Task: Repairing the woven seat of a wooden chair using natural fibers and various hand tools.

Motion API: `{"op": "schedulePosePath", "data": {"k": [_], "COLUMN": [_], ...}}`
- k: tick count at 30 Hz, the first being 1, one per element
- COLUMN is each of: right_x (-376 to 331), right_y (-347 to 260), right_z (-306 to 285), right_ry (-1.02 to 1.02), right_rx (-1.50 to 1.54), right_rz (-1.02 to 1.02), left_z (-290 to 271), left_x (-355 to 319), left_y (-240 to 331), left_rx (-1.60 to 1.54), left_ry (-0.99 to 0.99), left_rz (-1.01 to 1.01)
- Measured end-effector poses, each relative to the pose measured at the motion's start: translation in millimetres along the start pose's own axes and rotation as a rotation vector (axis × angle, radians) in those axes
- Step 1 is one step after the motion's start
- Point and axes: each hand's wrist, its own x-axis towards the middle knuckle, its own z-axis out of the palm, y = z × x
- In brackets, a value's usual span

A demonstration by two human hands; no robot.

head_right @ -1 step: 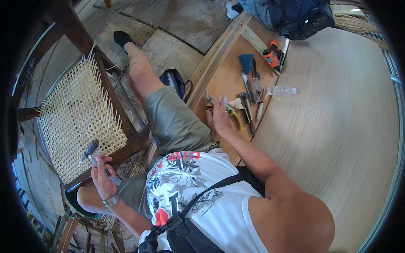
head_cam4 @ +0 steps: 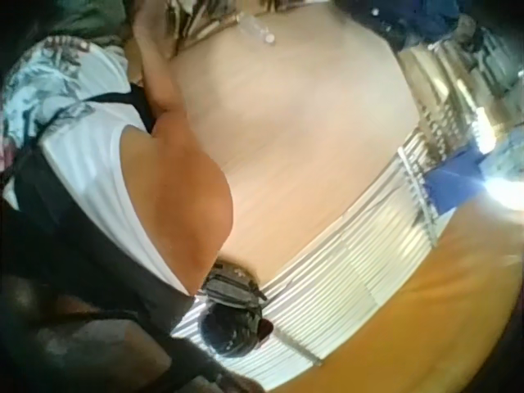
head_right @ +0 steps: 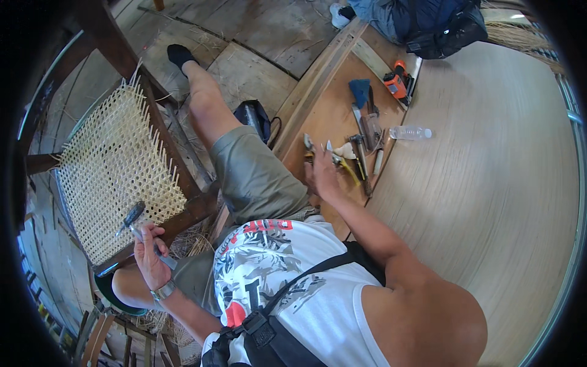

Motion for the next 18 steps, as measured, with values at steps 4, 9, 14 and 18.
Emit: {"op": "schedulePosePath", "data": {"k": [4, 9, 14, 18], "right_x": [-17.9, 26.5, 74.8, 42.9], "right_y": [-6.0, -27.1, -244.1, -360.1], "right_z": [-26.1, -21.1, -72.0, -19.6], "right_ry": [-0.279, -0.153, -0.257, -0.322], "right_rx": [-0.052, -0.076, 0.535, 0.574], "right_rz": [0.161, -0.196, -0.669, -1.232], "left_z": [-13.6, -20.2, -14.8, -11.6], "left_x": [-21.4, -38.8, -47.6, -66.0], "left_y": [-4.5, -14.7, -23.9, -34.0], "left_rx": [0.051, 0.044, -0.027, -0.023], "left_ry": [0.059, 0.159, 0.166, 0.177], "left_rz": [-0.006, -0.085, -0.064, -0.060]}}
